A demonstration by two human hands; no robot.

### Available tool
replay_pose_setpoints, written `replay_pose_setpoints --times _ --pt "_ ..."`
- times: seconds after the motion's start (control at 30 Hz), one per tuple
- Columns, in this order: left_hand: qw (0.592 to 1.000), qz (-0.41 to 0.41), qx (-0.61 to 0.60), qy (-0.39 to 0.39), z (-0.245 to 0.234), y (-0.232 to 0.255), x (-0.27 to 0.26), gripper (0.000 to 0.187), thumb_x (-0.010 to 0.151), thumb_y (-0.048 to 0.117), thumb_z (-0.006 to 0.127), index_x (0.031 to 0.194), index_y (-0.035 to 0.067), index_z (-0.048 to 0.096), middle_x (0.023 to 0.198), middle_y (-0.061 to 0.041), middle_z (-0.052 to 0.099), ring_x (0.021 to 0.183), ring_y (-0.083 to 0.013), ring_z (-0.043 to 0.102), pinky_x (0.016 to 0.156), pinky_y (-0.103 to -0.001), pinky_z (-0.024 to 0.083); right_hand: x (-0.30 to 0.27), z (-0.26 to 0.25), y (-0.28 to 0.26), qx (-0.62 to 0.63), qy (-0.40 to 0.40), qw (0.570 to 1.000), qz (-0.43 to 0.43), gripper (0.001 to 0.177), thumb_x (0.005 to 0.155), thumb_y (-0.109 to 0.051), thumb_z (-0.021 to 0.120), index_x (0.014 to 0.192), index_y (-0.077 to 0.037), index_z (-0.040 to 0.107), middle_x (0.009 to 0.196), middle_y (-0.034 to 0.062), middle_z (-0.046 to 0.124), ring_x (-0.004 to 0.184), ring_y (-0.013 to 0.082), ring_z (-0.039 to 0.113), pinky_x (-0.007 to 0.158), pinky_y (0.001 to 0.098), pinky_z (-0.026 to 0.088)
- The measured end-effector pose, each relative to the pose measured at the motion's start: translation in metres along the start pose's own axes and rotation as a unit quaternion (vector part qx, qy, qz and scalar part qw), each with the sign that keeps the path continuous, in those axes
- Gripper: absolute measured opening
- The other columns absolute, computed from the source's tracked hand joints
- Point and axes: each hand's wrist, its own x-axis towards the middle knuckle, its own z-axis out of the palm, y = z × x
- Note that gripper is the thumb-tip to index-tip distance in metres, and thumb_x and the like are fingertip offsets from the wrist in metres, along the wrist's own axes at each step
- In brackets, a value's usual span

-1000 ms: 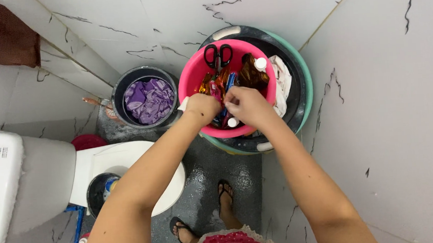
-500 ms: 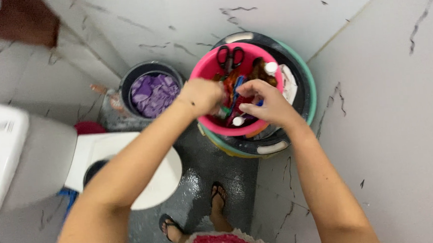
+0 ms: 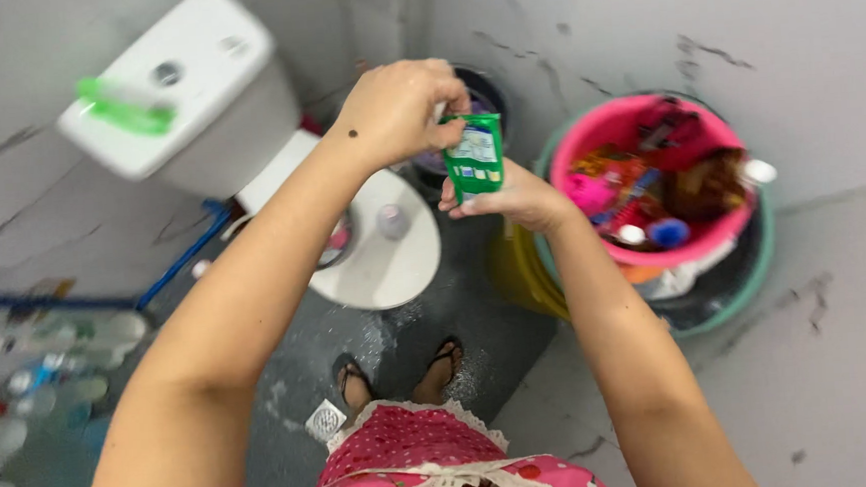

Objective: Cleaning the toilet tank, lid, seat, and surrounding wall tiles with cleaning solution and brushes.

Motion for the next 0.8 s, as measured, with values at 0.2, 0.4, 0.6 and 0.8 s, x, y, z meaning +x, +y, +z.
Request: replay_pose_setpoints --times 0.2,0.4,0.6,0.8 --pt "0.983 -0.175 0.011 0.055 -0.022 -0.074 -0.136 0.014 0.08 0.027 0.08 0.088 0.016 0.076 0.094 -0.004 0.072 0.087 -0.0293 0.07 0.074 -0.045 0.056 0.097 0.092 0.027 -0.103 -0.03 0.984 0.144 0.066 0.081 0.005 0.058 0.144 -0.012 0.046 0.101 0.0093 0.071 0.092 0.0211 0.072 0.078 0.0399 0.064" --pt "0.938 -0.327 0.01 0.112 -0.047 -0.121 -0.273 0.013 0.081 0.024 0.078 0.089 0.014 0.077 0.095 -0.006 0.073 0.089 -0.0308 0.07 0.077 -0.045 0.056 0.167 0.111 0.121 -0.223 -0.039 0.926 0.301 0.047 0.093 -0.002 0.053 0.139 -0.011 0.049 0.098 0.0096 0.071 0.074 0.0195 0.07 0.06 0.0372 0.063" --pt "0.885 -0.454 0.0 0.103 -0.077 -0.133 -0.362 0.015 0.083 0.024 0.079 0.087 0.01 0.076 0.093 -0.008 0.071 0.088 -0.0291 0.068 0.078 -0.045 0.054 0.202 0.135 0.158 -0.304 -0.026 0.891 0.336 0.025 0.101 -0.014 0.053 0.125 -0.009 0.055 0.087 0.0086 0.069 0.061 0.015 0.065 0.05 0.0322 0.054" --pt "0.864 -0.493 0.003 0.103 -0.088 -0.152 -0.416 0.015 0.083 0.025 0.079 0.085 0.011 0.075 0.095 -0.008 0.072 0.087 -0.0288 0.068 0.079 -0.045 0.054 0.233 0.144 0.182 -0.365 0.013 0.871 0.328 0.018 0.102 -0.016 0.053 0.115 -0.004 0.058 0.079 0.0083 0.066 0.052 0.0162 0.06 0.04 0.0306 0.044"
